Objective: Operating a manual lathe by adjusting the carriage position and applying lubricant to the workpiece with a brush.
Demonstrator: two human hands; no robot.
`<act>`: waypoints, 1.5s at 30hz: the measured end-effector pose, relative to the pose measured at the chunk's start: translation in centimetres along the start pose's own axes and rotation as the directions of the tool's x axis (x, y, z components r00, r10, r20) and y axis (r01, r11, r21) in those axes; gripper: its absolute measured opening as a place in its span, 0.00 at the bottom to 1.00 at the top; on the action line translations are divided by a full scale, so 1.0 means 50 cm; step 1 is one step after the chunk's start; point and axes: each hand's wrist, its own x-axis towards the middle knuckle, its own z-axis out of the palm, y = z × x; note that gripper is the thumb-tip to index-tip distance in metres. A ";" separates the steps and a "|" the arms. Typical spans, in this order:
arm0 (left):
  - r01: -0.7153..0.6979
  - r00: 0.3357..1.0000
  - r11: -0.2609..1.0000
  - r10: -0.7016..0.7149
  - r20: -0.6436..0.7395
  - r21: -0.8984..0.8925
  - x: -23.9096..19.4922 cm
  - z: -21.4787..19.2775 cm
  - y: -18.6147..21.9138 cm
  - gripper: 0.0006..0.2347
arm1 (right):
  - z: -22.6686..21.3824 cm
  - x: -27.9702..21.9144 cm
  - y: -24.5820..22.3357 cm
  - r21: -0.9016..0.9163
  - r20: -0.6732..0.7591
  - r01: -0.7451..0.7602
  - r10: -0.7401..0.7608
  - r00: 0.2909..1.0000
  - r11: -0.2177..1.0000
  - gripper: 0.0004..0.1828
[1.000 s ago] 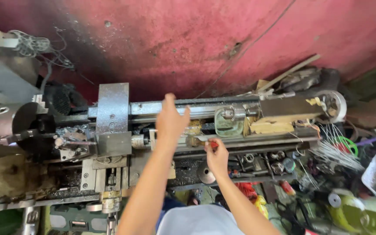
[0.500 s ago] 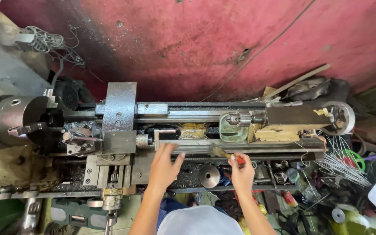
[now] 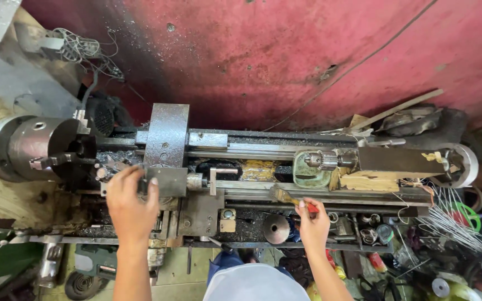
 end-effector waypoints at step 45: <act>-0.095 0.972 0.982 0.127 -0.197 0.166 -0.009 0.090 -0.075 0.09 | 0.099 0.019 -0.090 -0.344 -0.113 0.053 -0.097 0.989 0.938 0.13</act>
